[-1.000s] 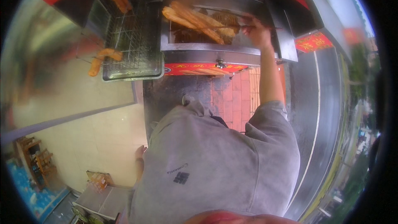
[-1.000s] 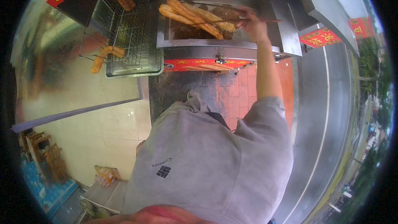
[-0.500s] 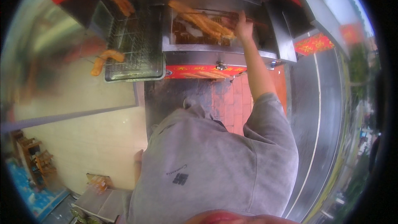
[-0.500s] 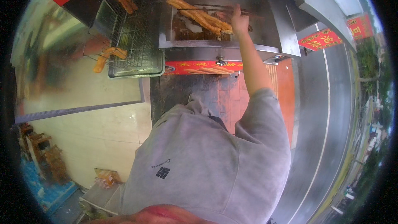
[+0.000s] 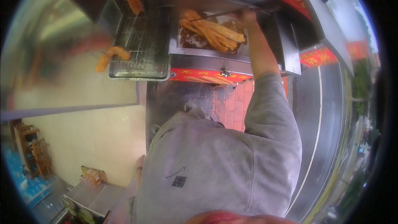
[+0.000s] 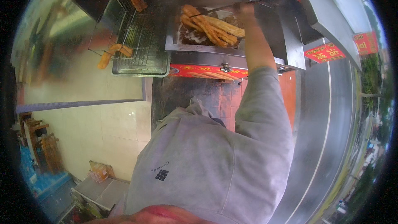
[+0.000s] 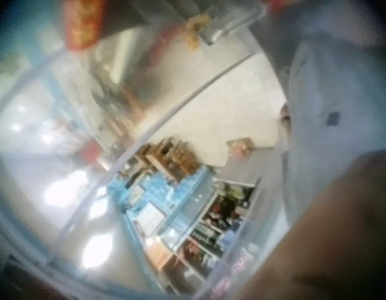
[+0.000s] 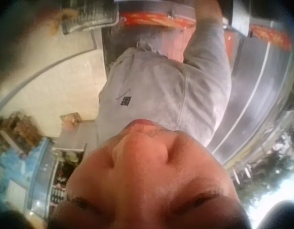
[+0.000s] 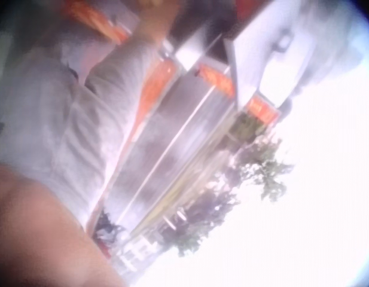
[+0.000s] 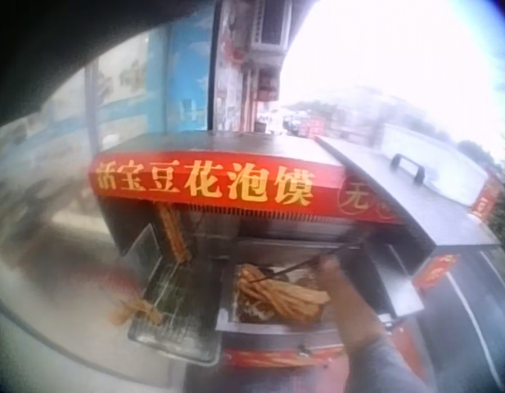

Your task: The person repeatedly takes strips of dough from a prep table, places them into a deep fryer, and uses tongs to turn and remove the fried pieces. The person also uses a rolling pin to flatten dough on the table between frying cycles.

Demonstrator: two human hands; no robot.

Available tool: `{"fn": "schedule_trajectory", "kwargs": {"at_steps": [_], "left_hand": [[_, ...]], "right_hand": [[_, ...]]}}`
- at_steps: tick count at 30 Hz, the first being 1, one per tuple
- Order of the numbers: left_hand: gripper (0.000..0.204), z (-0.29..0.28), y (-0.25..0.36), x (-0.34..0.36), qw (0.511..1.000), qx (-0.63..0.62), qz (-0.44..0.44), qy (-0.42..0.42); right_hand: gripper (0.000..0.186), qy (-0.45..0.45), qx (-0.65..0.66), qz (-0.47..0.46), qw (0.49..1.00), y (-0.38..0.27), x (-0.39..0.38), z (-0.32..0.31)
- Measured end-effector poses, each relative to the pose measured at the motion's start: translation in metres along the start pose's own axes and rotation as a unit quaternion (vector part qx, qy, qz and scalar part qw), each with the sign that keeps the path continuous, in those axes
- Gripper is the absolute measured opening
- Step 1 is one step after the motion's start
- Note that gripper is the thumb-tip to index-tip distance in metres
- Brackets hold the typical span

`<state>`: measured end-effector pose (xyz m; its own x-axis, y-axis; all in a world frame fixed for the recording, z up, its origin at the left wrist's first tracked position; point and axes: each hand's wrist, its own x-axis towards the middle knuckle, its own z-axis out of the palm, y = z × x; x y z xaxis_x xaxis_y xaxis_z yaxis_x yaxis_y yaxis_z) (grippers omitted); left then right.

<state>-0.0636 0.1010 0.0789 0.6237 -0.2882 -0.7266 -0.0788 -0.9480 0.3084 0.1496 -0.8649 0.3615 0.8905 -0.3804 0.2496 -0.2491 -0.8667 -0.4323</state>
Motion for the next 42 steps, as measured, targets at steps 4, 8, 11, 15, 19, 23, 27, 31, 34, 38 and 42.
{"fn": "schedule_trajectory", "kwargs": {"at_steps": [4, 8, 11, 15, 19, 23, 27, 31, 34, 38, 42], "left_hand": [[0.031, 0.003, 0.005, 0.024, 0.999, 0.013, 0.024, -0.017], [0.032, 0.022, -0.001, -0.001, 1.0, 0.005, -0.006, -0.017], [0.033, 0.017, -0.001, 0.009, 1.0, 0.006, 0.006, -0.019], [0.034, -0.001, 0.007, 0.018, 1.0, 0.007, 0.023, -0.015], [0.036, -0.043, 0.029, 0.018, 0.998, -0.022, 0.051, 0.01], [0.037, -0.073, 0.057, 0.023, 0.994, -0.105, 0.03, 0.019], [0.036, -0.073, 0.07, 0.031, 0.978, -0.209, -0.028, 0.013], [0.043, -0.001, -0.014, 0.086, 0.995, 0.087, 0.043, -0.004], [0.044, 0.006, -0.012, 0.084, 0.995, 0.083, 0.051, -0.03], [0.046, 0.007, -0.004, 0.073, 0.995, 0.069, 0.053, -0.04], [0.047, -0.014, 0.012, 0.075, 0.993, 0.078, 0.07, -0.062]], "right_hand": [[0.052, 0.139, 0.38, 0.206, 0.891, 0.044, -0.014, -0.018], [0.047, 0.158, 0.612, 0.345, 0.694, -0.02, -0.035, -0.026], [0.046, 0.159, 0.633, 0.337, 0.678, -0.019, -0.066, -0.041], [0.05, 0.138, 0.566, 0.325, 0.745, -0.024, -0.092, -0.05], [0.046, 0.088, 0.497, 0.321, 0.801, -0.068, -0.106, -0.067], [0.04, 0.118, 0.429, 0.231, 0.865, -0.046, -0.114, -0.087], [0.042, 0.107, 0.383, 0.226, 0.889, -0.081, -0.127, -0.1], [0.045, 0.068, 0.399, 0.24, 0.882, -0.094, -0.139, -0.091], [0.046, 0.075, 0.4, 0.257, 0.877, -0.078, -0.139, -0.104], [0.041, 0.172, 0.452, 0.227, 0.846, -0.065, -0.136, -0.115], [0.039, 0.051, 0.432, 0.202, 0.877, -0.049, -0.16, -0.14]]}}
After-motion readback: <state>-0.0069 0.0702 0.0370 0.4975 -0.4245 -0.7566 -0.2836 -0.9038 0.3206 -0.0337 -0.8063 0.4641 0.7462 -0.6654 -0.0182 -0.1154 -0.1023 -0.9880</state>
